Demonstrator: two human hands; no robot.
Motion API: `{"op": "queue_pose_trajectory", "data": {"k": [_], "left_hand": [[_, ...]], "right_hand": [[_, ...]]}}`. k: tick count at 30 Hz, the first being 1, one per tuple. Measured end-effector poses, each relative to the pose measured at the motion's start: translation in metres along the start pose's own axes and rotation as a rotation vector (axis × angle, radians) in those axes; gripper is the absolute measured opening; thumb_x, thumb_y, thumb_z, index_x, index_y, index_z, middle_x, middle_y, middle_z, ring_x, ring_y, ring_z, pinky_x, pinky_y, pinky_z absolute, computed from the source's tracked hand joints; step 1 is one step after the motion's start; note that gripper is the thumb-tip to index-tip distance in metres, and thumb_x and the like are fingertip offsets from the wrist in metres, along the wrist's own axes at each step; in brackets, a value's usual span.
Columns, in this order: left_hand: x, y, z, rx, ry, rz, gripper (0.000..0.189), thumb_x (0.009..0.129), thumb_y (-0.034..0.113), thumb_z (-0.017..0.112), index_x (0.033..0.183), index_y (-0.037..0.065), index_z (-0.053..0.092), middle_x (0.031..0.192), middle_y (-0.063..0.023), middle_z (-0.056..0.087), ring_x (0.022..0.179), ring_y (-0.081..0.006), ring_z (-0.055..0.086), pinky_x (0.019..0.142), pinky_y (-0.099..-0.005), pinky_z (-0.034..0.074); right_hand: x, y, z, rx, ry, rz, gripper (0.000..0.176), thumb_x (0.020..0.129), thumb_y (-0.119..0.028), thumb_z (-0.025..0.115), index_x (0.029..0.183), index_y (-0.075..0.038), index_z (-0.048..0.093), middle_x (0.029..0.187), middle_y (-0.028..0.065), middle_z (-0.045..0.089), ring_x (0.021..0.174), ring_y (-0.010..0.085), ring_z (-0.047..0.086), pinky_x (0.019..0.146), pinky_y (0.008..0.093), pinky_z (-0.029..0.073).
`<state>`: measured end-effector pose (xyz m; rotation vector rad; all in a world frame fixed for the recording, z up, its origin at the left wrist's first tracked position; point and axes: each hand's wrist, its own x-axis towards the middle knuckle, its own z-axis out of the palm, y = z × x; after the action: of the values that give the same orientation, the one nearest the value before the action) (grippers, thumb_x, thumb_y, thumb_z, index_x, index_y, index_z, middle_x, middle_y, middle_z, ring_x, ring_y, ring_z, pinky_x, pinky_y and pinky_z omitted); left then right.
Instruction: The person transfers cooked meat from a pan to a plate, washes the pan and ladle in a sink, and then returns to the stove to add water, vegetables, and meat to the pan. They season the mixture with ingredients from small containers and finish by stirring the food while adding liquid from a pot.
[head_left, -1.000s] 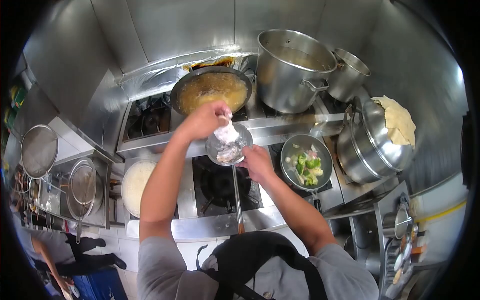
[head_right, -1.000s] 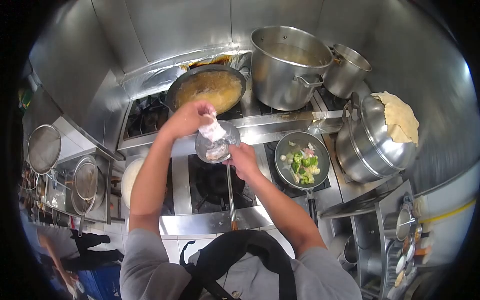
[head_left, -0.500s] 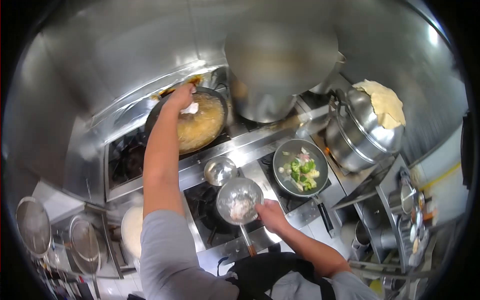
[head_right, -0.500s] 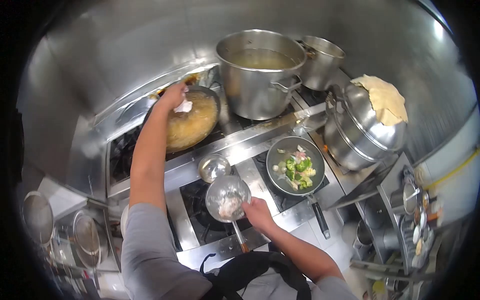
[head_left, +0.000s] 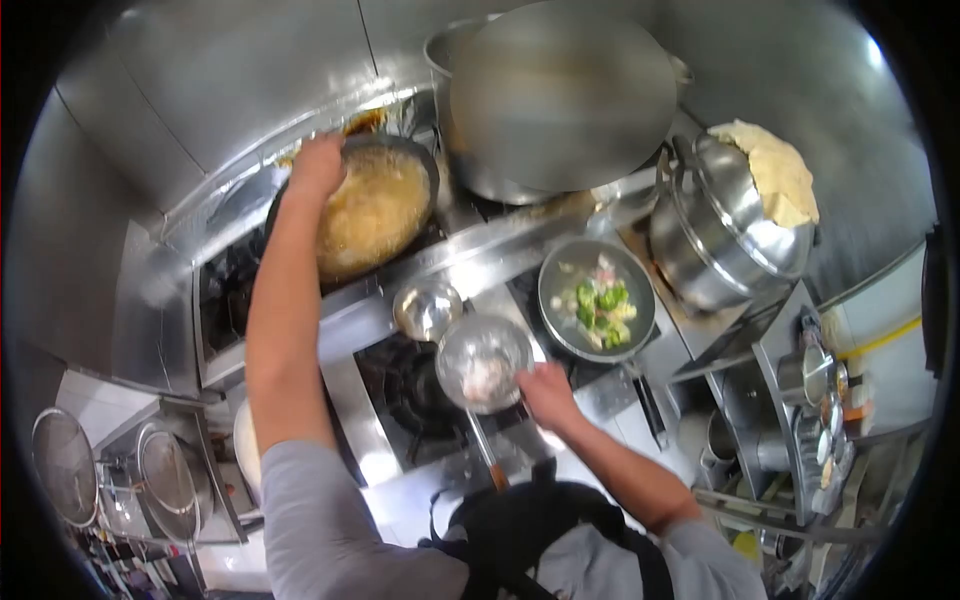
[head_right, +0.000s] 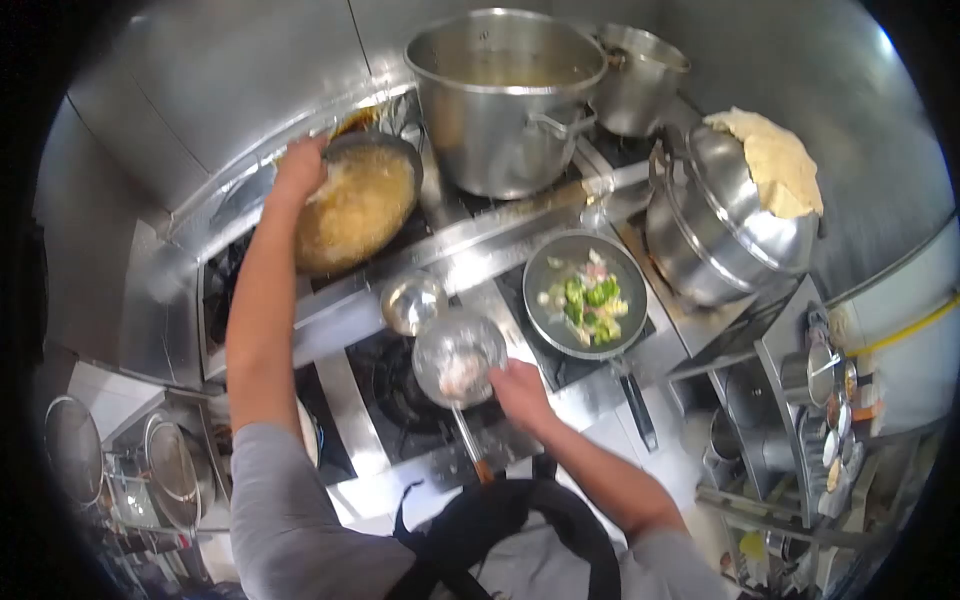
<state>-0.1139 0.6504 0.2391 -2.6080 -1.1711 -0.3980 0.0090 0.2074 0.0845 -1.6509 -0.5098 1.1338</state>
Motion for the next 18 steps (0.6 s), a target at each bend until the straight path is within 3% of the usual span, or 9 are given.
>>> {"op": "queue_pose_trajectory", "data": {"k": [2, 4, 5, 7, 10, 12, 15, 18], "left_hand": [[-0.035, 0.036, -0.031, -0.209, 0.250, 0.242, 0.035, 0.077, 0.003, 0.061, 0.111, 0.006, 0.063, 0.116, -0.0185, 0.061, 0.110, -0.0361, 0.055, 0.093, -0.0428, 0.047], [-0.094, 0.095, -0.061, -0.538, 0.023, 0.214, 0.025, 0.078, 0.004, 0.062, 0.102, 0.006, 0.067, 0.105, -0.0156, 0.064, 0.102, -0.0334, 0.059, 0.090, -0.0415, 0.047], [-0.124, 0.123, -0.078, -0.653, -0.251, 0.258, 0.021, 0.078, 0.006, 0.064, 0.098, 0.006, 0.068, 0.100, -0.0152, 0.065, 0.098, -0.0315, 0.061, 0.090, -0.0397, 0.047], [-0.177, 0.155, -0.055, -0.581, -0.448, 0.522, 0.025, 0.079, 0.015, 0.068, 0.102, 0.006, 0.067, 0.106, -0.0160, 0.065, 0.104, -0.0321, 0.059, 0.092, -0.0405, 0.047], [-0.237, 0.201, -0.040, -0.355, -0.574, 0.465, 0.034, 0.074, 0.022, 0.070, 0.102, 0.002, 0.065, 0.105, -0.0193, 0.065, 0.101, -0.0363, 0.059, 0.090, -0.0447, 0.047], [-0.257, 0.215, -0.028, -0.381, -0.511, 0.387, 0.035, 0.074, 0.023, 0.069, 0.100, 0.000, 0.064, 0.103, -0.0207, 0.065, 0.099, -0.0375, 0.060, 0.089, -0.0450, 0.048], [-0.276, 0.227, -0.020, -0.410, -0.481, 0.252, 0.036, 0.072, 0.022, 0.068, 0.098, -0.002, 0.063, 0.098, -0.0234, 0.065, 0.095, -0.0399, 0.061, 0.086, -0.0460, 0.049], [-0.288, 0.226, -0.013, -0.484, -0.470, 0.191, 0.035, 0.072, 0.020, 0.068, 0.100, -0.002, 0.061, 0.098, -0.0250, 0.065, 0.096, -0.0402, 0.061, 0.085, -0.0466, 0.050]], "right_hand": [[0.010, -0.006, 0.003, 0.147, -0.056, -0.058, 0.016, 0.086, -0.011, 0.055, 0.085, 0.003, 0.063, 0.075, 0.0059, 0.065, 0.063, 0.0112, 0.059, 0.055, 0.0274, 0.047], [0.021, -0.013, 0.004, 0.223, -0.104, -0.084, 0.015, 0.086, -0.010, 0.055, 0.087, 0.003, 0.063, 0.077, 0.0065, 0.065, 0.065, 0.0122, 0.061, 0.057, 0.0280, 0.049], [0.022, -0.015, 0.005, 0.313, -0.125, -0.093, 0.014, 0.086, -0.009, 0.055, 0.088, 0.003, 0.063, 0.078, 0.0068, 0.066, 0.065, 0.0126, 0.061, 0.058, 0.0284, 0.050], [0.018, -0.017, 0.007, 0.406, -0.163, -0.112, 0.013, 0.085, -0.008, 0.056, 0.088, 0.002, 0.063, 0.078, 0.0070, 0.066, 0.065, 0.0129, 0.061, 0.059, 0.0288, 0.051], [0.008, -0.018, 0.003, 0.400, -0.212, -0.137, 0.010, 0.085, -0.007, 0.057, 0.083, 0.002, 0.061, 0.074, 0.0056, 0.063, 0.064, 0.0129, 0.061, 0.058, 0.0291, 0.052], [0.008, -0.011, 0.001, 0.046, -0.118, -0.205, 0.011, 0.085, -0.008, 0.058, 0.078, 0.001, 0.058, 0.069, 0.0038, 0.058, 0.063, 0.0125, 0.060, 0.054, 0.0298, 0.052], [0.008, 0.006, 0.003, 0.092, -0.158, -0.237, 0.013, 0.085, -0.008, 0.059, 0.076, 0.001, 0.055, 0.067, 0.0026, 0.054, 0.061, 0.0125, 0.059, 0.052, 0.0308, 0.052], [-0.006, 0.002, 0.007, 0.306, -0.211, -0.133, 0.006, 0.085, -0.007, 0.057, 0.081, -0.003, 0.056, 0.075, 0.0050, 0.060, 0.062, 0.0142, 0.060, 0.052, 0.0294, 0.051]]}}
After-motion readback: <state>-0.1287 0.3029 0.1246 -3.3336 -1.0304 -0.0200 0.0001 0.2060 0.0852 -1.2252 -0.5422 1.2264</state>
